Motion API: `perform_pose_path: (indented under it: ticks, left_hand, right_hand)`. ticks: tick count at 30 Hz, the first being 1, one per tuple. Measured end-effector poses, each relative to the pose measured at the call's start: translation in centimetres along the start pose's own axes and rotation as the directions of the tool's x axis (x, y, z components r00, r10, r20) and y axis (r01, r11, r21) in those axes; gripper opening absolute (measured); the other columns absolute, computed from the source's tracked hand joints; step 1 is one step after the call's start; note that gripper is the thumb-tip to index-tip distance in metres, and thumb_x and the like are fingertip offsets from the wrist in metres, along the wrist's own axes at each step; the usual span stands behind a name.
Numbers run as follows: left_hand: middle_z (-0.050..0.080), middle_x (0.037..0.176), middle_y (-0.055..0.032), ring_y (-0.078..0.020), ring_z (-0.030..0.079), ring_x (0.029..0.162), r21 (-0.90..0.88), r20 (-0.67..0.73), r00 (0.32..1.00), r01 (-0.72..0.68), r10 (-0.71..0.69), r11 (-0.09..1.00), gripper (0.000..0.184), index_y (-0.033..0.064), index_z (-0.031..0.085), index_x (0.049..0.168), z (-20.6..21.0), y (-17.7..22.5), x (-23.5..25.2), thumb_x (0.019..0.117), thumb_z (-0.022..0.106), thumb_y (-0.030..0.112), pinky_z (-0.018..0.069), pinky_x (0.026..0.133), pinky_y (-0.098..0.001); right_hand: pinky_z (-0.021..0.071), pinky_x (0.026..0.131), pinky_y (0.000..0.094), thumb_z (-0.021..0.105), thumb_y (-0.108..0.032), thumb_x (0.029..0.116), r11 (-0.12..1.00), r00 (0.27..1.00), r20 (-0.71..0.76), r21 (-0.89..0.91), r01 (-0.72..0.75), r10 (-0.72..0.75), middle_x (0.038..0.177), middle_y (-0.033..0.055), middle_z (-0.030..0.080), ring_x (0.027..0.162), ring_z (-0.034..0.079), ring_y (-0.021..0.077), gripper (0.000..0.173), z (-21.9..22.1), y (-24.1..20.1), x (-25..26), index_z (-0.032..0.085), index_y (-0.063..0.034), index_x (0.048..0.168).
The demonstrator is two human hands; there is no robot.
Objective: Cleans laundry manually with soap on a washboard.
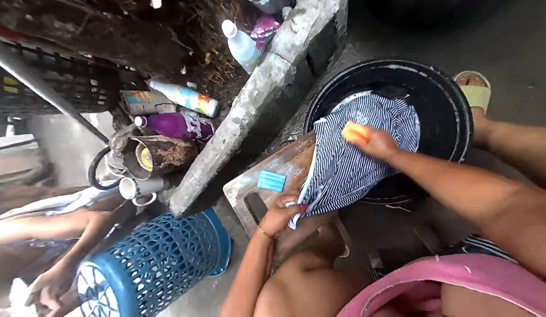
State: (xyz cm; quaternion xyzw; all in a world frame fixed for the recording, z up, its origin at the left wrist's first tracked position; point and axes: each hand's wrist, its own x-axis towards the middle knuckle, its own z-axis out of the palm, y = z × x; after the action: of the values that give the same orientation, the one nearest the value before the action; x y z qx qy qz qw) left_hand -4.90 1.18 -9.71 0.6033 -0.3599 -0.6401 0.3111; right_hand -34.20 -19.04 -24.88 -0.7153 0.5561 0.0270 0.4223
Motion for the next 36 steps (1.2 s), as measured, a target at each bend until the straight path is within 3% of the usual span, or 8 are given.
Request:
perform_pose_path:
  ticks: [3, 6, 10, 15, 18, 23, 32, 36]
  left_hand:
    - [0.066, 0.132, -0.0056, -0.0169, 0.056, 0.128, -0.216, -0.064, 0.959, -0.283, 0.276, 0.935, 0.014, 0.0121, 0.076, 0.073, -0.8, -0.5, 0.7, 0.0838, 0.066, 0.012, 0.0464, 0.108, -0.0348]
    - [0.075, 0.091, 0.0066, -0.0027, 0.069, 0.088, -0.297, -0.11, 0.976, -0.211, 0.187, 0.931, 0.018, 0.0184, 0.074, 0.071, -0.1, -0.5, 1.0, 0.0856, 0.063, 0.015, 0.0557, 0.081, -0.0248]
    - [0.064, 0.065, 0.0074, -0.0025, 0.06, 0.059, -0.123, -0.143, 0.972, 0.171, -0.188, 0.978, 0.024, 0.015, 0.066, 0.069, 0.5, 0.7, 0.4, 0.0879, 0.052, 0.009, 0.0517, 0.058, -0.0235]
    - [0.062, 0.081, 0.004, -0.0048, 0.06, 0.073, 0.066, -0.157, 0.963, 0.23, -0.218, 0.971, 0.007, 0.0101, 0.06, 0.083, 0.1, 0.4, 0.1, 0.0888, 0.061, 0.008, 0.0527, 0.069, -0.0261]
    - [0.064, 0.092, -0.0028, -0.0082, 0.061, 0.079, 0.198, -0.075, 0.959, 0.284, -0.275, 0.938, 0.016, 0.0023, 0.064, 0.104, 0.2, 1.1, 1.0, 0.0913, 0.067, 0.012, 0.0536, 0.075, -0.0282]
    - [0.072, 0.104, -0.0087, -0.0131, 0.068, 0.097, 0.461, 0.098, 0.911, 0.316, -0.401, 0.829, 0.021, 0.0006, 0.073, 0.105, 0.5, 1.9, 1.8, 0.0906, 0.074, 0.016, 0.0549, 0.092, -0.0378]
    - [0.065, 0.087, 0.0003, -0.0035, 0.058, 0.079, 0.389, 0.174, 0.921, 0.262, -0.35, 0.883, 0.015, 0.0025, 0.069, 0.093, 0.1, 1.5, 1.6, 0.0977, 0.064, 0.016, 0.0504, 0.078, -0.0273]
    - [0.062, 0.074, 0.0062, -0.0006, 0.057, 0.07, 0.341, 0.188, 0.913, 0.284, -0.361, 0.896, 0.021, 0.0067, 0.069, 0.083, 0.1, 1.5, 1.8, 0.098, 0.066, 0.021, 0.0499, 0.07, -0.0242]
  right_hand:
    - [0.0486, 0.087, 0.0722, 0.068, -0.049, 0.095, 0.968, 0.96, -0.13, 0.071, -0.24, 0.247, 0.111, 0.0355, 0.066, 0.106, 0.065, 0.0542, 0.066, -3.7, -0.4, 2.3, 0.057, 0.0072, 0.128]
    - [0.0534, 0.092, 0.0619, 0.074, -0.034, 0.0936, 0.939, 0.986, -0.168, 0.339, 0.061, -0.004, 0.109, 0.0305, 0.068, 0.102, 0.068, 0.0439, 0.058, -1.8, -8.5, -3.9, 0.058, 0.0089, 0.13]
    - [0.0524, 0.092, 0.0612, 0.066, -0.049, 0.0953, 0.917, 0.886, 0.256, 0.214, 0.337, -0.386, 0.108, 0.0251, 0.071, 0.103, 0.069, 0.0423, 0.064, 2.5, -10.3, -9.3, 0.058, 0.0014, 0.133]
    - [0.052, 0.086, 0.07, 0.065, -0.05, 0.096, 0.999, 0.999, -0.017, 0.02, -0.032, 0.032, 0.106, 0.0294, 0.07, 0.1, 0.068, 0.0499, 0.063, 0.5, 0.9, -0.8, 0.058, -0.002, 0.136]
    - [0.0491, 0.089, 0.0703, 0.07, -0.047, 0.0942, 0.96, 0.958, -0.138, 0.167, -0.227, 0.25, 0.111, 0.0343, 0.066, 0.106, 0.065, 0.0523, 0.065, -2.6, -2.2, -0.1, 0.058, 0.0073, 0.128]
    - [0.0532, 0.085, 0.0604, 0.067, -0.047, 0.0938, 0.904, 0.883, 0.223, 0.216, 0.368, -0.412, 0.103, 0.0248, 0.07, 0.098, 0.07, 0.0411, 0.062, 3.2, -12.0, -9.9, 0.058, 0.0046, 0.127]
    - [0.049, 0.089, 0.0698, 0.07, -0.046, 0.0945, 0.979, 0.98, -0.099, 0.128, -0.161, 0.174, 0.11, 0.0331, 0.066, 0.105, 0.065, 0.0515, 0.063, -2.6, -5.4, 1.8, 0.058, 0.0061, 0.128]
    - [0.0542, 0.089, 0.0601, 0.07, -0.044, 0.0928, 0.927, 0.944, 0.123, 0.264, 0.265, -0.305, 0.102, 0.0242, 0.071, 0.098, 0.07, 0.0404, 0.059, 1.6, -11.3, -7.1, 0.061, 0.0031, 0.128]
